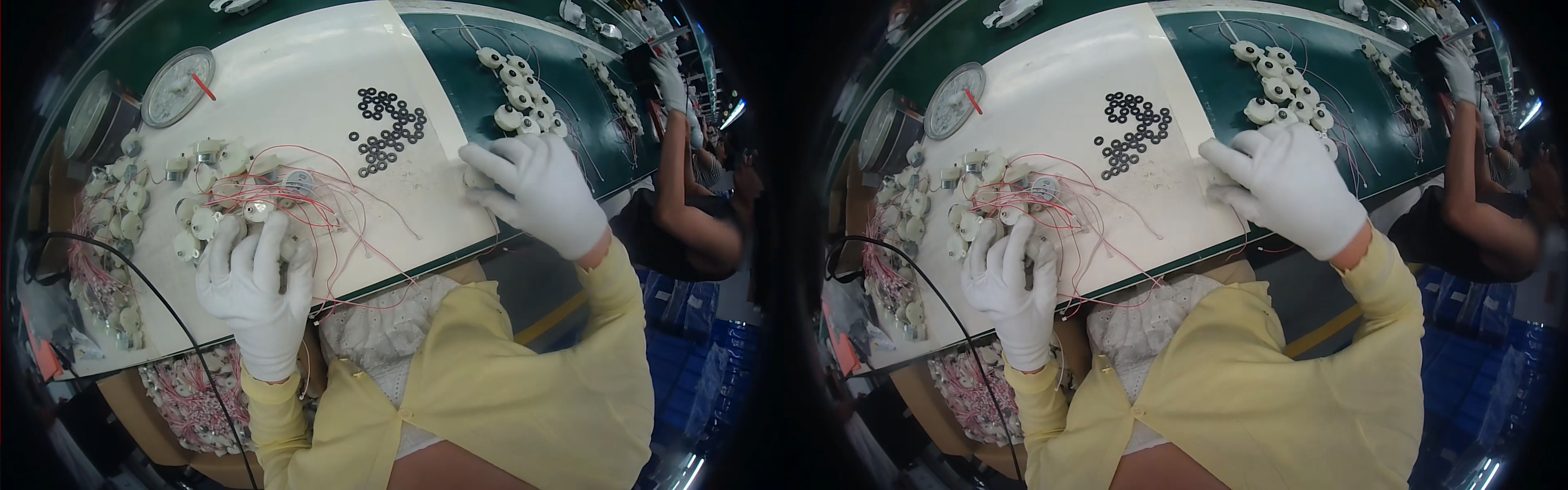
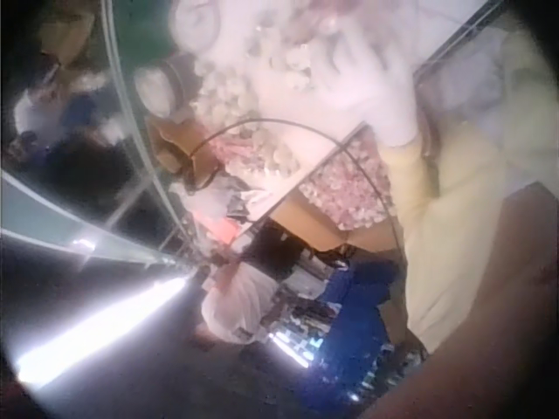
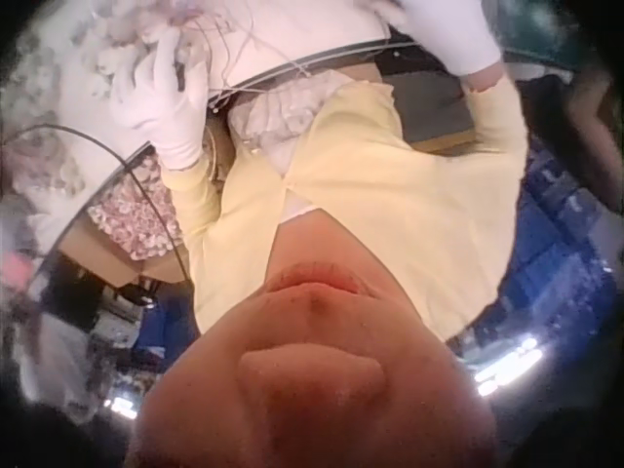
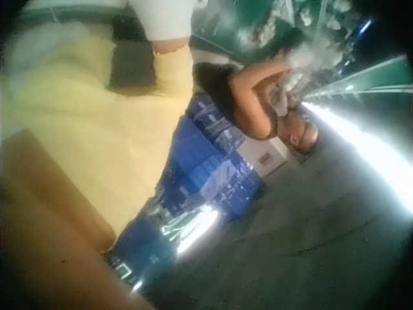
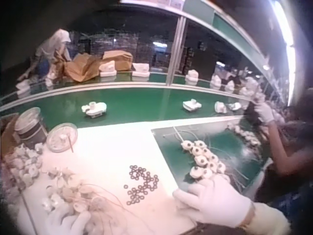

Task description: The person assembles small white circular electronic components by inserting metal washers into them and attaching red wires. They handle the components one at a time, picking up washers from a pile on the table and placing them into the devices, then moving the finished units to a separate area on the table.

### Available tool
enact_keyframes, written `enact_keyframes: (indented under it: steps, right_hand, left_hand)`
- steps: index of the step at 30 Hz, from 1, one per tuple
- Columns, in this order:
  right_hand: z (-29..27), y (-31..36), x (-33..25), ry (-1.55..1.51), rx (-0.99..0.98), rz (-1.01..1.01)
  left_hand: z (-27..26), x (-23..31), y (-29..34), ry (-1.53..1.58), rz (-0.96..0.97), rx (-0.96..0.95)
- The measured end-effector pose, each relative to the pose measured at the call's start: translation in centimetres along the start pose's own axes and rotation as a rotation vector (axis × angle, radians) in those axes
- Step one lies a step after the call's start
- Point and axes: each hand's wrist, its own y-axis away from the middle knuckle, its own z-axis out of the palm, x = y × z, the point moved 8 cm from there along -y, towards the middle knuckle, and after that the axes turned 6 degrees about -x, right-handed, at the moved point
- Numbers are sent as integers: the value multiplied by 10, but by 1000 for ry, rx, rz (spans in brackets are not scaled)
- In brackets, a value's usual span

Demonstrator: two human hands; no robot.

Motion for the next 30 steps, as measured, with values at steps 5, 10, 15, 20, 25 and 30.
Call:
enact_keyframes:
  steps: [5, 10, 15, 20, 25, 30]
  right_hand:
    - [16, -24, 17, 53, 148, -54]
    - [33, -46, 65, 111, 148, 40]
    - [27, -41, 80, 302, 151, 136]
    - [27, -33, 76, 328, 222, 71]
    - [36, -29, 92, 245, 213, 97]
    - [11, -46, 120, -51, 284, 153]
  left_hand:
    - [2, 1, 1, -18, 13, 15]
    - [1, 1, 1, 7, 11, -3]
    - [2, 0, 2, 7, 9, 11]
    - [3, 0, 4, 0, -13, -32]
    - [6, -1, 5, 15, -19, -45]
    - [2, 0, 0, -37, -6, -12]
